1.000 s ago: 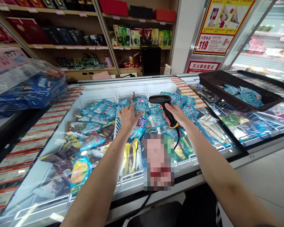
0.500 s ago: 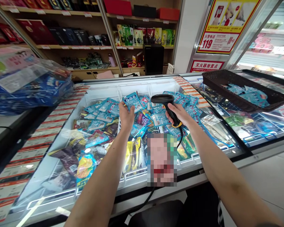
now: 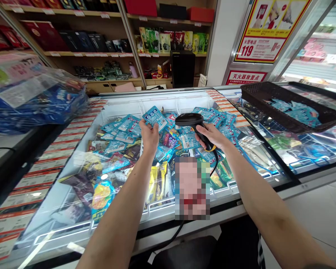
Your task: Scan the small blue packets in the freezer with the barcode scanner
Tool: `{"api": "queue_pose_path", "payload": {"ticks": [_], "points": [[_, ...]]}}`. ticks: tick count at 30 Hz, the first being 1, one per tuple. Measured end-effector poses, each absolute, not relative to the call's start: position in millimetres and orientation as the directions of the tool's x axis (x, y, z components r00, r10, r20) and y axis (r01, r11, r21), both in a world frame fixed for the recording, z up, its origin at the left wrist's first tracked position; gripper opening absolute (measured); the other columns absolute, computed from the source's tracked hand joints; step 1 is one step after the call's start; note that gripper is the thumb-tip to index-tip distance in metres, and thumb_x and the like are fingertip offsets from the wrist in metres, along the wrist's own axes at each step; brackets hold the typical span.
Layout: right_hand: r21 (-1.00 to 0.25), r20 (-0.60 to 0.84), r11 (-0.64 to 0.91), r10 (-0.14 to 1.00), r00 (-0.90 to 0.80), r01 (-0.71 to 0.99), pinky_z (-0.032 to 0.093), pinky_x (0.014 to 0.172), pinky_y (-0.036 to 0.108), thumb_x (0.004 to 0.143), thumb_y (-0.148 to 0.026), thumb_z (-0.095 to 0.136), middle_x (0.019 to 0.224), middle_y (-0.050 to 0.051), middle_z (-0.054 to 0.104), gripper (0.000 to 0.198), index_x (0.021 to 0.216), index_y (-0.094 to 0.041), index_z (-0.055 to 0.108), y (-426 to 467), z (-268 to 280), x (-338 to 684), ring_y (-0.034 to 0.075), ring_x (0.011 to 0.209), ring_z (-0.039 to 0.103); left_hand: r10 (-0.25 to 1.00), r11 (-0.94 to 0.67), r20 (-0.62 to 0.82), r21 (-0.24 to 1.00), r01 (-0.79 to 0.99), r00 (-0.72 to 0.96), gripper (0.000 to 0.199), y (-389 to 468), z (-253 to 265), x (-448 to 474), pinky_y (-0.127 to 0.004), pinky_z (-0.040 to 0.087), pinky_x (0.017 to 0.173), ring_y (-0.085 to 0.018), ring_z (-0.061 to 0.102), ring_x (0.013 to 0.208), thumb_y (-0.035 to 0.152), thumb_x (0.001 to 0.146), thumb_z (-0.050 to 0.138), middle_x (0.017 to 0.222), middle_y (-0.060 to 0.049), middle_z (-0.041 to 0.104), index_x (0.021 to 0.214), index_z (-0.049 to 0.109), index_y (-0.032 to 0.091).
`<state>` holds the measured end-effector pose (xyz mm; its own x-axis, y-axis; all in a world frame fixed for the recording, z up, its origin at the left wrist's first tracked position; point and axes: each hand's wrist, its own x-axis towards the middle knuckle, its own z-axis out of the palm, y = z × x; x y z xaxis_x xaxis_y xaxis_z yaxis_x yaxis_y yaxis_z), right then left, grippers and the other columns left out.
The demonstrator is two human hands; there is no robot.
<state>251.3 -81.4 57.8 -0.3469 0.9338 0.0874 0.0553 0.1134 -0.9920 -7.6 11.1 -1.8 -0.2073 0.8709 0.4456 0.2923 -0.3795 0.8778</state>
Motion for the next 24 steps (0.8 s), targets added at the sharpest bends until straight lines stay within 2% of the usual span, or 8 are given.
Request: {"api": "queue_pose_path", "payload": {"ticks": [7, 18, 22, 24], "points": [[-0.992, 0.082, 0.11, 0.925, -0.372, 0.056, 0.04, 0.036, 0.022, 0.083, -0.065, 0.057, 0.065, -0.001, 0.059, 0.046, 0.081, -0.02, 0.049, -81.0, 57.5, 251.3, 0.009, 0.041, 0.051, 0.884, -0.368, 0.421, 0.895, 0.253, -0.203, 0.048, 8.0, 1.3, -6.6, -0.022, 0.03, 0.045, -0.009, 0.032, 0.054, 0.043, 0.084, 0.061, 0.068, 0.005, 0.03, 0.115, 0.034, 0.018], [-0.992, 0.098, 0.123, 0.916, -0.39, 0.04, 0.04, 0.036, 0.022, 0.085, -0.062, 0.057, 0.064, -0.001, 0.059, 0.043, 0.087, -0.019, 0.051, -80.4, 56.9, 251.9, 0.009, 0.04, 0.051, 0.887, -0.351, 0.412, 0.896, 0.272, -0.211, 0.051, 3.6, 6.9, -3.8, -0.024, 0.038, 0.049, -0.01, 0.035, 0.051, 0.045, 0.083, 0.062, 0.066, 0.006, 0.031, 0.117, 0.036, 0.018], [-0.994, 0.085, 0.102, 0.934, -0.346, 0.032, 0.041, 0.035, 0.022, 0.083, -0.064, 0.058, 0.068, -0.001, 0.061, 0.045, 0.088, -0.019, 0.05, -81.1, 56.0, 251.9, 0.009, 0.041, 0.052, 0.874, -0.343, 0.429, 0.878, 0.334, -0.227, 0.052, 6.1, 3.8, -5.1, -0.03, 0.046, 0.059, -0.013, 0.046, 0.053, 0.043, 0.085, 0.058, 0.067, 0.004, 0.043, 0.124, 0.036, 0.016], [-0.995, 0.082, 0.093, 0.947, -0.31, 0.021, 0.041, 0.035, 0.022, 0.082, -0.065, 0.059, 0.068, -0.001, 0.061, 0.046, 0.09, -0.02, 0.05, -80.5, 55.0, 252.5, 0.009, 0.041, 0.053, 0.849, -0.325, 0.46, 0.842, 0.43, -0.26, 0.051, 4.4, 5.0, -5.5, -0.035, 0.05, 0.07, -0.018, 0.056, 0.063, 0.04, 0.087, 0.055, 0.073, -0.001, 0.054, 0.128, 0.037, 0.014]]}}
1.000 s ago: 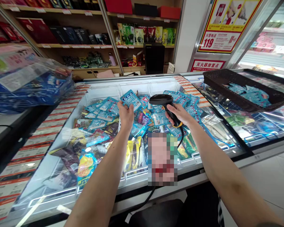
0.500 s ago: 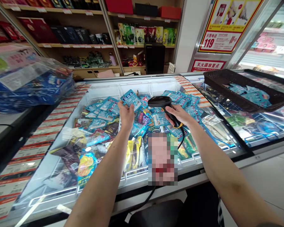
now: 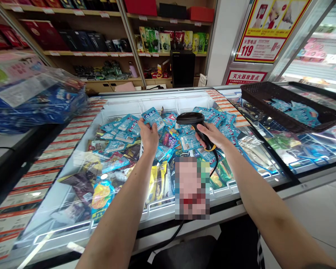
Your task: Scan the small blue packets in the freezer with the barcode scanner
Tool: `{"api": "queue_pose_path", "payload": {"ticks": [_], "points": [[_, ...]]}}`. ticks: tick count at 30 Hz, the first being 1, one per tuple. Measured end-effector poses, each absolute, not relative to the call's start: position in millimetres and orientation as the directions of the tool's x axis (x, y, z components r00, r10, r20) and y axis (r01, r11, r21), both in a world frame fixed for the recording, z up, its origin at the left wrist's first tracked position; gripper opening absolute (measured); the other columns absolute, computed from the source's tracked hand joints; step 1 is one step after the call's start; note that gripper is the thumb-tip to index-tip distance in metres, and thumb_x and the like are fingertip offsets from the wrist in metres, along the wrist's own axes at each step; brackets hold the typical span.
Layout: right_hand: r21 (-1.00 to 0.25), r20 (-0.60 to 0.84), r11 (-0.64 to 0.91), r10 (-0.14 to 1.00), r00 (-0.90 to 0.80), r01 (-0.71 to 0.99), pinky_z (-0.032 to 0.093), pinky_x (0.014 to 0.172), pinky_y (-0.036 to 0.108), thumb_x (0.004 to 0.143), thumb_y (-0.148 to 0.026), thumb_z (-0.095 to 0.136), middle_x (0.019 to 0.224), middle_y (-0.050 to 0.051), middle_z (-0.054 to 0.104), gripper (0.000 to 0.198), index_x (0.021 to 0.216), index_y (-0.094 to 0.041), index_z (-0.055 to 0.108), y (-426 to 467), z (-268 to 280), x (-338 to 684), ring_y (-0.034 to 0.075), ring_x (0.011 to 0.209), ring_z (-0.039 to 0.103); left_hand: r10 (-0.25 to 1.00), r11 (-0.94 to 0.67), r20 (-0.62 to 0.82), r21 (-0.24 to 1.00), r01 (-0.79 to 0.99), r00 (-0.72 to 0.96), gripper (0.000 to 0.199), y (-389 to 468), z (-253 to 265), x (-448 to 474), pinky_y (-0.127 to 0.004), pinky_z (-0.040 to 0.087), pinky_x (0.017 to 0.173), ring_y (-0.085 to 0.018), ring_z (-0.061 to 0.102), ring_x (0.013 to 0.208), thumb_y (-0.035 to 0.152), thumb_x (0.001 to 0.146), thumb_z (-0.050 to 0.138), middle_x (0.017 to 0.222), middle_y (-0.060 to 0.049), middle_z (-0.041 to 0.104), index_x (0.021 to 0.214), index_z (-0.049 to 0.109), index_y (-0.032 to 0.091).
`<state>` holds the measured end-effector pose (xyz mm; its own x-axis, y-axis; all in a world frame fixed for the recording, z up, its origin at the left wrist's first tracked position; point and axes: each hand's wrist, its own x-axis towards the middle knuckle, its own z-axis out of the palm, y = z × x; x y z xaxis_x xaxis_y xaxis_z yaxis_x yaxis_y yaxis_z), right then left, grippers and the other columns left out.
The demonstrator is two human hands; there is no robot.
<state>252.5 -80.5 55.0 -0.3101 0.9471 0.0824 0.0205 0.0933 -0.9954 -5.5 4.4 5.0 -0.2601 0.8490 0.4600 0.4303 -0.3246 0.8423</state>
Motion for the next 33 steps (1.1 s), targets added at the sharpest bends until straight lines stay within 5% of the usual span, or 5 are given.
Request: {"api": "queue_pose_path", "payload": {"ticks": [5, 11, 18, 22, 33], "points": [[-0.995, 0.095, 0.092, 0.97, -0.225, -0.026, 0.042, 0.033, 0.023, 0.081, -0.066, 0.059, 0.067, -0.001, 0.061, 0.049, 0.096, -0.02, 0.054, -76.4, 51.8, 255.1, 0.01, 0.039, 0.053, 0.808, -0.155, 0.495, 0.703, 0.694, -0.321, 0.051, -8.5, 17.3, -0.6, -0.052, 0.039, 0.101, -0.033, 0.06, 0.109, 0.027, 0.088, 0.046, 0.109, -0.018, 0.063, 0.135, 0.039, 0.009], [-0.994, 0.105, 0.098, 0.977, -0.188, -0.048, 0.041, 0.033, 0.024, 0.08, -0.068, 0.057, 0.066, -0.001, 0.06, 0.051, 0.096, -0.02, 0.055, -75.5, 52.3, 256.3, 0.011, 0.04, 0.052, 0.787, -0.053, 0.537, 0.551, 0.833, -0.305, 0.068, -18.8, 25.2, 7.4, -0.054, 0.029, 0.108, -0.039, 0.033, 0.137, 0.023, 0.083, 0.051, 0.146, -0.026, 0.036, 0.146, 0.032, 0.007], [-0.995, 0.098, 0.094, 0.978, -0.182, -0.032, 0.041, 0.034, 0.024, 0.08, -0.069, 0.057, 0.066, -0.001, 0.06, 0.05, 0.093, -0.021, 0.053, -76.1, 53.0, 256.7, 0.01, 0.041, 0.052, 0.82, -0.355, 0.561, 0.344, 0.87, 0.113, 0.046, -23.5, 20.4, 8.9, -0.057, 0.006, 0.116, -0.033, 0.037, 0.138, 0.036, 0.087, 0.054, 0.141, -0.012, 0.051, 0.131, 0.056, 0.024], [-0.995, 0.103, 0.1, 0.979, -0.174, -0.026, 0.041, 0.035, 0.024, 0.079, -0.07, 0.057, 0.067, 0.0, 0.059, 0.051, 0.094, -0.021, 0.054, -76.1, 54.0, 257.7, 0.011, 0.041, 0.051, 0.835, -0.33, 0.544, 0.375, 0.866, 0.083, 0.03, -20.1, 14.3, 7.8, -0.062, 0.002, 0.115, -0.035, 0.044, 0.132, 0.028, 0.087, 0.052, 0.129, -0.013, 0.06, 0.113, 0.066, 0.023], [-0.991, 0.113, 0.108, 0.991, -0.07, -0.081, 0.044, 0.036, 0.025, 0.079, -0.069, 0.058, 0.065, -0.002, 0.059, 0.052, 0.099, -0.021, 0.054, -71.3, 51.5, 262.4, 0.011, 0.041, 0.052, 0.809, -0.324, 0.587, 0.424, 0.846, 0.015, 0.038, -17.4, 16.0, 6.4, -0.061, 0.008, 0.115, -0.029, 0.033, 0.141, 0.011, 0.086, 0.04, 0.135, -0.011, 0.056, 0.112, 0.065, 0.022]]}}
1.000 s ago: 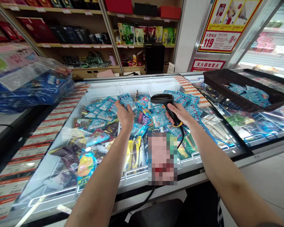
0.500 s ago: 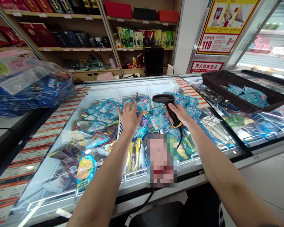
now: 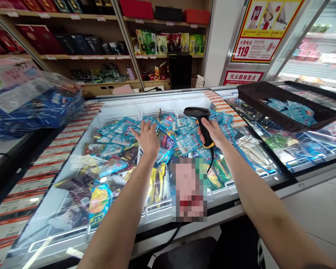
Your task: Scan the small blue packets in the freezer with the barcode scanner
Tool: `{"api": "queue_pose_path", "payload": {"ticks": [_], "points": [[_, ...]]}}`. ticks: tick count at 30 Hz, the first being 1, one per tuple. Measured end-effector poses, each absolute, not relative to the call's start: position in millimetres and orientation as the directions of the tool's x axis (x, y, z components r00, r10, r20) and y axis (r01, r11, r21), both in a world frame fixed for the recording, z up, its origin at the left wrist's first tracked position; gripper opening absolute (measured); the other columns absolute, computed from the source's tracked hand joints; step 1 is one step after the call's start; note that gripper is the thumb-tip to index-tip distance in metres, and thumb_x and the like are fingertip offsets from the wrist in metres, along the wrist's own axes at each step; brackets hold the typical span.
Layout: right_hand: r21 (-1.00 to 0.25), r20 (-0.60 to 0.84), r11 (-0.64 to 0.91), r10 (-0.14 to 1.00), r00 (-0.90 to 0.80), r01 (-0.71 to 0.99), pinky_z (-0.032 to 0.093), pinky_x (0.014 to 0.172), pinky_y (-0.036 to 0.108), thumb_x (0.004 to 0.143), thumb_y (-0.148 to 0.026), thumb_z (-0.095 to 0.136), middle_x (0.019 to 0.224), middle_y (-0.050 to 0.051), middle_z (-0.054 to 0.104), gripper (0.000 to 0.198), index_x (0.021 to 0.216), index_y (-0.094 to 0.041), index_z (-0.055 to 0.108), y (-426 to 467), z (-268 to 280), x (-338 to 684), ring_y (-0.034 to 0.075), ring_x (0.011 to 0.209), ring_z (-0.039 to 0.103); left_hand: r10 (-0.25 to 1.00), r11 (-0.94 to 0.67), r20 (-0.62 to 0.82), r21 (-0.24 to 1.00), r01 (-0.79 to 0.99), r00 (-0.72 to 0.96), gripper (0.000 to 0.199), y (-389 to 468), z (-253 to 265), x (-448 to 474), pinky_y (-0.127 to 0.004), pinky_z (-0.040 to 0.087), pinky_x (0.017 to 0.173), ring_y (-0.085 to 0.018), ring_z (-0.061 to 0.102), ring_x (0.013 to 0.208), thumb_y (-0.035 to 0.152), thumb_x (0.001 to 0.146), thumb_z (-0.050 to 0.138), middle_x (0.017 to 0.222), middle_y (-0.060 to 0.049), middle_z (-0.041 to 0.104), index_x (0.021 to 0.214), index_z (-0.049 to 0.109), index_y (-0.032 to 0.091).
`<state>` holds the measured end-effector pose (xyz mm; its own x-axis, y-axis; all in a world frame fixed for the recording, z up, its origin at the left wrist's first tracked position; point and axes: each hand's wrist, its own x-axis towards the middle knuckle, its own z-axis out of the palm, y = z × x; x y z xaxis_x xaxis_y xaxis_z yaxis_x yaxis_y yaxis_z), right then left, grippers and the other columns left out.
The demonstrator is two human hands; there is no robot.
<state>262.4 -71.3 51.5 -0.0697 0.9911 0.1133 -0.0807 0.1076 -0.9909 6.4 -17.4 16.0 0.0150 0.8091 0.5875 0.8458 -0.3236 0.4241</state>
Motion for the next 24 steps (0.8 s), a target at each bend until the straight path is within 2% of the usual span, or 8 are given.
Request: {"api": "queue_pose_path", "payload": {"ticks": [2, 5, 8, 11, 14, 20, 22, 24], "points": [[-0.99, 0.118, 0.112, 0.991, -0.068, -0.09, 0.044, 0.036, 0.025, 0.079, -0.069, 0.058, 0.065, -0.002, 0.059, 0.052, 0.098, -0.021, 0.053, -71.1, 51.4, 262.2, 0.011, 0.041, 0.052, 0.779, -0.403, 0.62, 0.378, 0.834, 0.095, 0.03, -19.3, 19.5, 8.6, -0.056, 0.011, 0.115, -0.029, 0.041, 0.135, 0.022, 0.09, 0.044, 0.132, -0.01, 0.058, 0.112, 0.065, 0.023], [-0.992, 0.104, 0.1, 0.993, -0.055, -0.082, 0.044, 0.036, 0.025, 0.079, -0.069, 0.059, 0.065, -0.002, 0.059, 0.051, 0.097, -0.022, 0.054, -71.3, 52.2, 260.9, 0.011, 0.041, 0.052, 0.744, -0.529, 0.623, 0.327, 0.783, 0.242, 0.029, -23.6, 24.9, 12.8, -0.048, 0.022, 0.11, -0.028, 0.054, 0.117, 0.041, 0.092, 0.048, 0.116, -0.009, 0.067, 0.104, 0.068, 0.023], [-0.992, 0.096, 0.092, 0.995, -0.042, -0.084, 0.044, 0.035, 0.025, 0.078, -0.069, 0.06, 0.064, -0.002, 0.059, 0.052, 0.096, -0.021, 0.054, -71.5, 53.4, 259.7, 0.011, 0.04, 0.051, 0.744, -0.619, 0.537, 0.327, 0.714, 0.399, 0.033, -28.3, 28.6, 16.6, -0.043, 0.03, 0.099, -0.026, 0.058, 0.1, 0.05, 0.089, 0.052, 0.097, -0.007, 0.07, 0.094, 0.069, 0.023], [-0.991, 0.102, 0.098, 0.994, -0.044, -0.096, 0.044, 0.034, 0.025, 0.077, -0.069, 0.061, 0.063, -0.002, 0.059, 0.052, 0.095, -0.02, 0.055, -71.1, 53.7, 259.2, 0.011, 0.04, 0.051, 0.73, -0.673, 0.442, 0.327, 0.664, 0.521, 0.036, -32.7, 30.5, 20.0, -0.042, 0.031, 0.093, -0.024, 0.058, 0.09, 0.056, 0.085, 0.055, 0.087, -0.004, 0.068, 0.088, 0.069, 0.023], [-0.991, 0.104, 0.1, 0.994, -0.044, -0.092, 0.045, 0.034, 0.024, 0.077, -0.069, 0.061, 0.063, -0.002, 0.059, 0.052, 0.095, -0.02, 0.054, -70.8, 53.5, 258.9, 0.01, 0.039, 0.051, 0.711, -0.701, 0.379, 0.314, 0.64, 0.593, 0.04, -37.3, 31.6, 24.7, -0.041, 0.032, 0.089, -0.024, 0.058, 0.09, 0.06, 0.083, 0.055, 0.087, -0.004, 0.067, 0.084, 0.068, 0.022], [-0.993, 0.099, 0.096, 0.995, -0.032, -0.074, 0.044, 0.034, 0.025, 0.077, -0.069, 0.061, 0.062, -0.002, 0.059, 0.051, 0.093, -0.021, 0.054, -71.9, 54.8, 258.2, 0.011, 0.04, 0.051, 0.708, -0.706, 0.312, 0.29, 0.646, 0.634, 0.048, -41.4, 31.1, 34.7, -0.041, 0.033, 0.089, -0.027, 0.057, 0.096, 0.064, 0.072, 0.065, 0.096, -0.006, 0.067, 0.095, 0.065, 0.022], [-0.993, 0.096, 0.093, 0.995, -0.03, -0.075, 0.044, 0.035, 0.026, 0.077, -0.069, 0.061, 0.063, -0.002, 0.059, 0.051, 0.092, -0.021, 0.054, -72.0, 54.8, 258.6, 0.011, 0.04, 0.051, 0.716, -0.698, 0.283, 0.323, 0.639, 0.639, 0.05, -38.7, 29.3, 34.5, -0.042, 0.034, 0.09, -0.028, 0.057, 0.097, 0.064, 0.069, 0.068, 0.095, -0.006, 0.066, 0.097, 0.064, 0.022], [-0.993, 0.093, 0.09, 0.995, -0.034, -0.08, 0.044, 0.035, 0.026, 0.077, -0.069, 0.061, 0.063, -0.001, 0.059, 0.051, 0.093, -0.021, 0.054, -71.7, 54.3, 259.3, 0.011, 0.04, 0.051, 0.745, -0.66, 0.257, 0.413, 0.627, 0.615, 0.054, -34.4, 26.3, 31.8, -0.042, 0.037, 0.089, -0.028, 0.058, 0.098, 0.064, 0.066, 0.071, 0.099, -0.006, 0.066, 0.099, 0.061, 0.022]]}}
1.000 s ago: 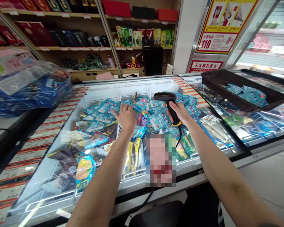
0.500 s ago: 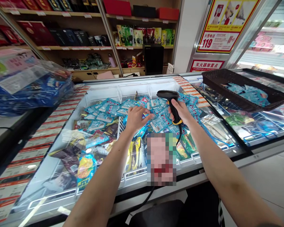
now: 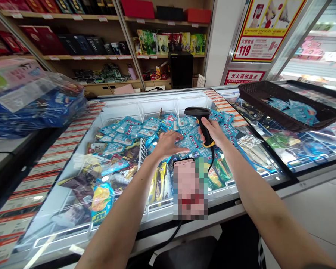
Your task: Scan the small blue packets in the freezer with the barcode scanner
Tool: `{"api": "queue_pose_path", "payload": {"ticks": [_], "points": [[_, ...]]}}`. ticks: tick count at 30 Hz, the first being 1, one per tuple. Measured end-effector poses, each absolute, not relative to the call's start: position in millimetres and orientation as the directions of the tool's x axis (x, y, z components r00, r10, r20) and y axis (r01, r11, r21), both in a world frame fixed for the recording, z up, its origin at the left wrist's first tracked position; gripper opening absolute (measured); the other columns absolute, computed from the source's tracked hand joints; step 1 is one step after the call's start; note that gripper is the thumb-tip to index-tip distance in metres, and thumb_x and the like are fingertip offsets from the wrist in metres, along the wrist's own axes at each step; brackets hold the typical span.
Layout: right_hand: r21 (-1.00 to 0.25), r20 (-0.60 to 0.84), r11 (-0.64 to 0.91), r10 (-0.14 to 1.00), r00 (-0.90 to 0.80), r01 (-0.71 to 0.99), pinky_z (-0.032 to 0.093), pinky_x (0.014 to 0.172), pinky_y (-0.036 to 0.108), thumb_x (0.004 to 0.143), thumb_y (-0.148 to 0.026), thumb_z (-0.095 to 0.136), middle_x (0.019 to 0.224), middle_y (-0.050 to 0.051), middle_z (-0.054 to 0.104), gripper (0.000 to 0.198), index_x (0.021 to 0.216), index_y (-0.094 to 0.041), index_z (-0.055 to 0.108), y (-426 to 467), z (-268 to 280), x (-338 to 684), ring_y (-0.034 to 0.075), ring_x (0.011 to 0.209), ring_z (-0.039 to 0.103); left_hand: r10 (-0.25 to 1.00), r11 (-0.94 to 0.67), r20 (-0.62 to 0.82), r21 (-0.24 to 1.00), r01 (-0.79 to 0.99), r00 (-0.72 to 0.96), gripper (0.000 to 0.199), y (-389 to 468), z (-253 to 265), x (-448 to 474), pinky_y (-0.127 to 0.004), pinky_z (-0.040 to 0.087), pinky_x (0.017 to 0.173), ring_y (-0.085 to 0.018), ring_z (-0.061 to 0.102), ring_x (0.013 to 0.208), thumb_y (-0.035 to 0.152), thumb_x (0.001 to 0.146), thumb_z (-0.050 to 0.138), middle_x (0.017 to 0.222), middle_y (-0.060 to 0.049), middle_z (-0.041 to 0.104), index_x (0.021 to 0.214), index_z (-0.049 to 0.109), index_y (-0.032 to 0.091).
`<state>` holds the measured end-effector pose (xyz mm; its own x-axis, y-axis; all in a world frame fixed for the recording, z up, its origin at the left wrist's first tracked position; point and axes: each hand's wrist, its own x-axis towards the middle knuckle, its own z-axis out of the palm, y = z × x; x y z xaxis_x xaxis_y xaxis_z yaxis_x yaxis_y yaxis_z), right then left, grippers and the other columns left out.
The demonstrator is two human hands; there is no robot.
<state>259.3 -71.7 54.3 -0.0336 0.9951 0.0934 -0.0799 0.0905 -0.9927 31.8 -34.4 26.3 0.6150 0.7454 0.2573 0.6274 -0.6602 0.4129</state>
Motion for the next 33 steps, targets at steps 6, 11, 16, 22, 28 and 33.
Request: {"api": "queue_pose_path", "payload": {"ticks": [6, 11, 16, 22, 28, 33], "points": [[-0.995, 0.068, 0.066, 0.997, -0.035, -0.071, 0.044, 0.035, 0.026, 0.075, -0.071, 0.061, 0.065, -0.001, 0.059, 0.054, 0.097, -0.021, 0.055, -71.1, 52.3, 260.2, 0.012, 0.042, 0.052, 0.892, -0.426, 0.326, 0.84, 0.336, 0.313, 0.046, -20.2, 15.9, 18.4, -0.031, 0.047, 0.071, -0.019, 0.062, 0.086, 0.055, 0.075, 0.067, 0.099, -0.004, 0.059, 0.1, 0.048, 0.022], [-0.995, 0.084, 0.082, 0.996, -0.039, -0.051, 0.043, 0.036, 0.026, 0.076, -0.071, 0.058, 0.066, -0.001, 0.059, 0.055, 0.098, -0.021, 0.056, -70.3, 52.2, 259.5, 0.012, 0.042, 0.051, 0.965, -0.248, 0.251, 0.968, -0.037, 0.074, 0.047, -9.4, 10.9, 16.8, -0.03, 0.051, 0.06, -0.015, 0.066, 0.063, 0.047, 0.076, 0.068, 0.081, 0.003, 0.049, 0.104, 0.038, 0.025], [-0.994, 0.097, 0.093, 0.993, -0.065, -0.062, 0.042, 0.035, 0.026, 0.075, -0.071, 0.06, 0.065, -0.001, 0.058, 0.055, 0.097, -0.021, 0.056, -72.4, 54.5, 259.3, 0.011, 0.041, 0.05, 0.966, -0.245, 0.256, 0.953, -0.179, 0.042, 0.051, -7.2, 11.0, 18.5, -0.039, 0.058, 0.076, -0.02, 0.072, 0.075, 0.034, 0.077, 0.067, 0.081, 0.003, 0.053, 0.114, 0.034, 0.025], [-0.993, 0.122, 0.12, 0.984, -0.126, -0.02, 0.044, 0.039, 0.026, 0.077, -0.07, 0.058, 0.068, -0.001, 0.058, 0.052, 0.096, -0.022, 0.055, -80.3, 59.8, 256.4, 0.011, 0.044, 0.052, 0.963, -0.256, 0.269, 0.94, -0.225, 0.03, 0.037, -6.1, 10.9, 16.4, -0.042, 0.057, 0.086, -0.023, 0.072, 0.093, 0.036, 0.081, 0.06, 0.074, 0.006, 0.047, 0.105, 0.034, 0.026], [-0.987, 0.159, 0.159, 0.974, -0.16, -0.017, 0.043, 0.038, 0.026, 0.079, -0.066, 0.06, 0.068, 0.0, 0.059, 0.049, 0.096, -0.021, 0.056, -82.0, 61.6, 254.7, 0.012, 0.043, 0.052, 0.968, -0.239, 0.251, 0.938, -0.251, 0.018, 0.041, -3.3, 8.2, 14.9, -0.045, 0.055, 0.09, -0.025, 0.071, 0.098, 0.038, 0.083, 0.061, 0.076, 0.006, 0.048, 0.107, 0.029, 0.027], [-0.991, 0.133, 0.131, 0.963, -0.233, -0.026, 0.041, 0.036, 0.025, 0.081, -0.065, 0.059, 0.068, 0.0, 0.059, 0.047, 0.095, -0.02, 0.055, -81.6, 60.3, 255.9, 0.011, 0.041, 0.052, 0.974, -0.206, 0.224, 0.908, -0.364, 0.009, 0.043, -3.2, 8.1, 14.8, -0.047, 0.054, 0.094, -0.025, 0.072, 0.095, 0.035, 0.083, 0.065, 0.073, 0.008, 0.045, 0.107, 0.03, 0.027]]}}
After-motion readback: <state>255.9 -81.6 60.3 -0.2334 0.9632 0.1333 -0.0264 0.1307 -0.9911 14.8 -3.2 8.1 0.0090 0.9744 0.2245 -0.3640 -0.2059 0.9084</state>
